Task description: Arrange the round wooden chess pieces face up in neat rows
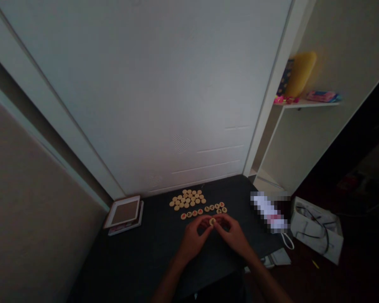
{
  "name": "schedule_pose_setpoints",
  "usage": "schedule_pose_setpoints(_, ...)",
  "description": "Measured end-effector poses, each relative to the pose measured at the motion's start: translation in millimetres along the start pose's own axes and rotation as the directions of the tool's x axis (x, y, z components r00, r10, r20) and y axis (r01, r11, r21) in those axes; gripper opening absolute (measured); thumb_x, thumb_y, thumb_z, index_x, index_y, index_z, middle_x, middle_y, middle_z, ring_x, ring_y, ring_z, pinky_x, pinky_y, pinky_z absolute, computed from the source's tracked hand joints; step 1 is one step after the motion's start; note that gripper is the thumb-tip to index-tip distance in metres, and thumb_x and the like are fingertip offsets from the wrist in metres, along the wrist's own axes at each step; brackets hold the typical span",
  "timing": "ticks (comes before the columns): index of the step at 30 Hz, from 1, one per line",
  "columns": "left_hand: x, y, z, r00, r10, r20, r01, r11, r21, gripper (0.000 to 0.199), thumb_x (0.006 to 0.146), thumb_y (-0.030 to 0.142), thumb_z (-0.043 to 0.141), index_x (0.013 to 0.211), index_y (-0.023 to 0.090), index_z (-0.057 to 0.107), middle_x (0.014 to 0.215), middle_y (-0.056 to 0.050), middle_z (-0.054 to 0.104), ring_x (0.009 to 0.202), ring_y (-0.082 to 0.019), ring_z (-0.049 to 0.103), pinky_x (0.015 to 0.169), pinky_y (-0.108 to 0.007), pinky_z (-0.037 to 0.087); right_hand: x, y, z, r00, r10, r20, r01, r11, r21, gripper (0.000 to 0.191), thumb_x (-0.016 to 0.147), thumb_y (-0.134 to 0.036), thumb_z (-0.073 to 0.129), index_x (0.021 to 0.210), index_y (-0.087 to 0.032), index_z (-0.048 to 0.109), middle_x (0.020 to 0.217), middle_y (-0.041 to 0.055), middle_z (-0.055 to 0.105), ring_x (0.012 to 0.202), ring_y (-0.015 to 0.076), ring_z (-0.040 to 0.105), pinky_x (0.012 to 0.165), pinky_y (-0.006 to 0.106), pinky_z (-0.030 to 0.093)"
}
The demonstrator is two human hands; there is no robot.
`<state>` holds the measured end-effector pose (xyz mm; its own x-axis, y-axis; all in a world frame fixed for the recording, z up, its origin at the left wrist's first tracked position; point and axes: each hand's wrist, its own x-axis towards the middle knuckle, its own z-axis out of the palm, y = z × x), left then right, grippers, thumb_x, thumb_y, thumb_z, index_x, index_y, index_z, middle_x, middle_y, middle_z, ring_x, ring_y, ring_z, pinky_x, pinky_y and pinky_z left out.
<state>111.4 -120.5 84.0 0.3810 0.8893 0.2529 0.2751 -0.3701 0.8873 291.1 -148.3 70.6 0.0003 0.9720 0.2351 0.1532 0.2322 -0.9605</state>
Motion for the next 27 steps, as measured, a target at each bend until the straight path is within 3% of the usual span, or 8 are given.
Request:
schedule_pose_setpoints(6,16.8,16.2,18.5,0.998,0.065,0.000,-0.065,0.998,-0.002,0.024,0.090,0.031,0.066,0.113,0.025,0.069,0.104,-0.003,0.076,0.088,-0.021,0.072,0.084,-0.035,0.058,-2.4,-16.2,-23.5,0.995,-0.038,-0.091,0.037,0.999,-0.010,0.027,0.090,-0.043,0.067,0.108,-0.023,0.071,0.103,0.0060,0.075,0.093,0.0236,0.070,0.088,0.037,0.055)
schedule_pose_setpoints(12,28.6,25.1,23.8,0.995,0.096,0.006,-0.097,0.994,0.047,0.027,0.088,0.035,0.067,0.113,0.026,0.068,0.101,-0.002,0.077,0.086,-0.022,0.074,0.087,-0.039,0.058,-4.2,-29.6,-32.9,0.985,-0.078,-0.151,0.082,0.996,0.019,0.027,0.091,-0.041,0.067,0.111,-0.024,0.070,0.102,0.0042,0.075,0.091,0.0214,0.070,0.083,0.033,0.055)
schedule_pose_setpoints(20,39.9,7.6,27.4,0.999,0.053,0.005,-0.053,0.999,0.000,0.035,0.085,0.046,0.069,0.112,0.025,0.068,0.106,-0.005,0.077,0.094,-0.027,0.075,0.088,-0.042,0.060,3.8,-27.8,-31.7,0.976,-0.092,-0.198,0.090,0.996,-0.020,0.032,0.090,-0.047,0.066,0.110,-0.022,0.072,0.097,0.0040,0.074,0.084,0.0194,0.069,0.077,0.030,0.055)
schedule_pose_setpoints(27,30.2,0.5,27.2,0.999,0.035,0.000,-0.035,0.999,-0.037,0.031,0.087,0.043,0.067,0.113,0.025,0.067,0.107,-0.006,0.077,0.094,-0.027,0.074,0.090,-0.044,0.059,1.1,-20.5,-22.3,0.981,-0.062,-0.185,0.060,0.998,-0.014,0.035,0.090,-0.051,0.064,0.109,-0.023,0.072,0.097,0.0053,0.075,0.086,0.0219,0.070,0.080,0.034,0.057)
